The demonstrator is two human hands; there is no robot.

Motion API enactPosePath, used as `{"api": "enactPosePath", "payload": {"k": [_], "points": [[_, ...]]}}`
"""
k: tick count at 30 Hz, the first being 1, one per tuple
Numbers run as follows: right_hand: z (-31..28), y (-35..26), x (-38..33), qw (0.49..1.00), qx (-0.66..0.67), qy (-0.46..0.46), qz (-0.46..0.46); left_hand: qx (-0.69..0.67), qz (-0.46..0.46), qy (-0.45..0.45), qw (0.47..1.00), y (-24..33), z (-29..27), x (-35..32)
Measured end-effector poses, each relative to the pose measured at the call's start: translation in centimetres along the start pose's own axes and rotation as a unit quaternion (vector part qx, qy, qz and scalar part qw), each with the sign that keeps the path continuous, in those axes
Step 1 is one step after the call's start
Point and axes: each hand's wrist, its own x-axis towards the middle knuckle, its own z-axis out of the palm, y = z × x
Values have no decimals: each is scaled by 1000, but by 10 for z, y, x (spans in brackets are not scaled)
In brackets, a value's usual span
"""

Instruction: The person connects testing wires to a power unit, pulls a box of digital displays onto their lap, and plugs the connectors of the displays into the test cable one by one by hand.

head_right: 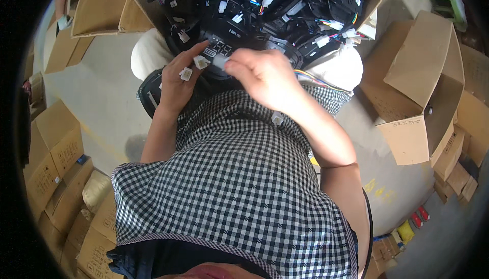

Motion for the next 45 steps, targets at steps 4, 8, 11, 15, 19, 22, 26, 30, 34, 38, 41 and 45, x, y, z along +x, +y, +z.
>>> {"api": "enactPosePath", "payload": {"k": [4,8,11,15,19,22,26,30,34,38,41,45], "points": [[13,-10,1,998,-50,-1,26,60,-1,5,998,6,0,-3],[29,7,-2,984,125,24,123,80,9,34,996,3,3,-4],[38,13,-7,972,167,41,157,85,-33,-38,995,18,-5,-1],[41,8,-9,968,191,41,156,103,8,-53,993,8,0,-10],[47,9,-14,912,355,14,204,10,27,22,999,4,10,-14],[42,9,-15,849,459,-27,260,28,39,38,998,0,16,-18],[36,7,-14,802,493,-85,327,93,110,51,988,-3,20,-19],[44,13,-14,853,405,-138,298,117,146,51,981,-12,20,-21],[49,17,-16,893,335,-143,265,114,151,48,981,-13,19,-21],[48,19,-17,901,321,-137,257,116,152,46,981,-13,20,-21],[42,17,-15,930,256,-135,227,121,147,43,981,-11,18,-22],[8,7,11,990,31,76,115,67,75,100,990,-9,19,-21]]}}
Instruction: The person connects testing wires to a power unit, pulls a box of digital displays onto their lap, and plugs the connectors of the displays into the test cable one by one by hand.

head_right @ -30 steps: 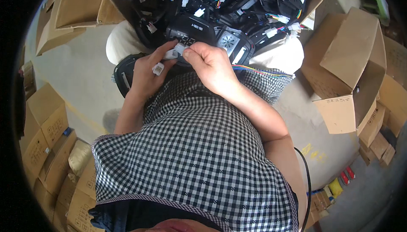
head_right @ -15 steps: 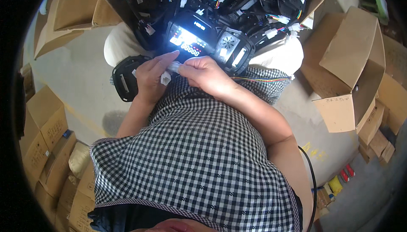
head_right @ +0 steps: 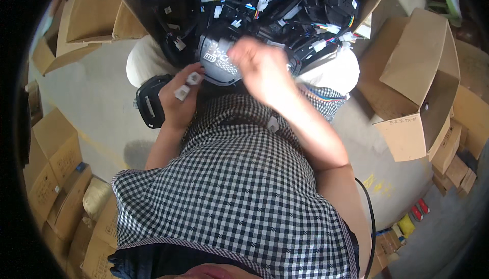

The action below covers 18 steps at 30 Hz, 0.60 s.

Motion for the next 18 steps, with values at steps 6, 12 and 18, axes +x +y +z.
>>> {"api": "enactPosePath", "payload": {"k": [6,12,18], "points": [[-14,13,95,852,-442,76,-270,97,86,47,990,14,-4,21],[-19,16,104,853,-370,162,-330,-67,18,-25,997,28,-7,18],[-19,-13,52,848,-177,313,-389,-113,40,52,991,29,6,9]]}}
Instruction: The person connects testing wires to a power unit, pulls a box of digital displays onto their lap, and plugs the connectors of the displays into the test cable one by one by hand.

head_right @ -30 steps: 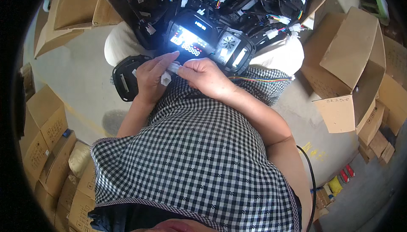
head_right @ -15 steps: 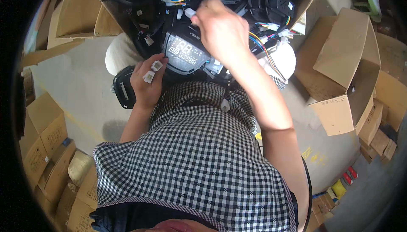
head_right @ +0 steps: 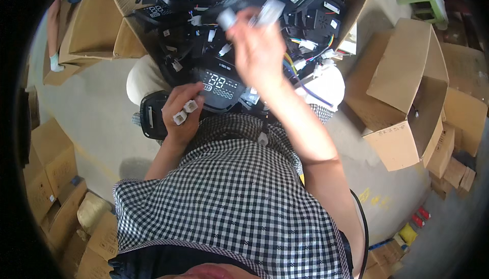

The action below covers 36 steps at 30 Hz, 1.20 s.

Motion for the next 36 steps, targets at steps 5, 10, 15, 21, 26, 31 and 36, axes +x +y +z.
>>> {"api": "enactPosePath", "payload": {"k": [5,10,15,21,26,31,36], "points": [[-12,-37,-83,967,45,-250,30,25,59,-20,998,3,10,18],[-19,-32,-77,937,88,-338,10,105,119,-101,982,-10,5,23],[-53,-21,-81,875,302,-318,206,-125,-21,-133,983,-24,7,14],[-62,-29,-55,659,432,-300,537,3,15,-117,993,-19,14,13],[-57,-27,-58,736,323,-378,459,6,-6,-145,989,-16,9,11],[-58,-15,-60,624,350,-501,487,14,30,-196,980,-23,5,8],[-49,-26,-87,636,414,-416,501,-11,-17,-179,984,-23,-1,-7]]}}
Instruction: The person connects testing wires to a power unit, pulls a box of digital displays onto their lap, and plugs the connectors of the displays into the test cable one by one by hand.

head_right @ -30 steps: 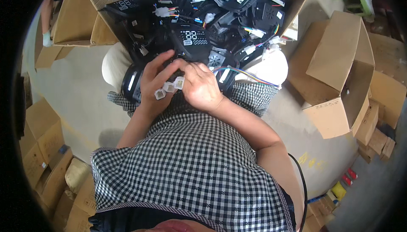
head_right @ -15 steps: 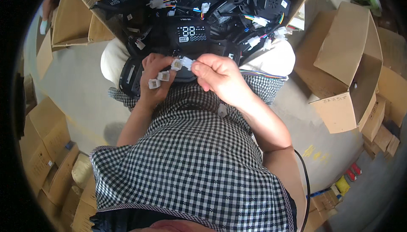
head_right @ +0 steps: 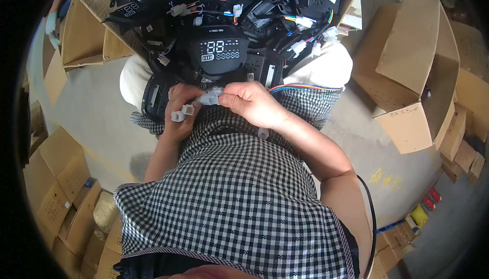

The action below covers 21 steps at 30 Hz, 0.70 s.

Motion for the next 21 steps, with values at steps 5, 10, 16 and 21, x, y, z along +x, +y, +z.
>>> {"api": "enactPosePath", "payload": {"k": [5,10,16,21], "points": [[-1,-1,3,998,41,19,-35,33,11,13,999,1,3,0],[-11,-17,-2,977,119,-114,139,26,46,-43,998,2,-3,1],[14,1,-1,990,-27,131,-39,12,14,-6,1000,2,0,-2],[15,2,-4,988,-58,139,-20,48,28,37,998,1,7,-2]]}}
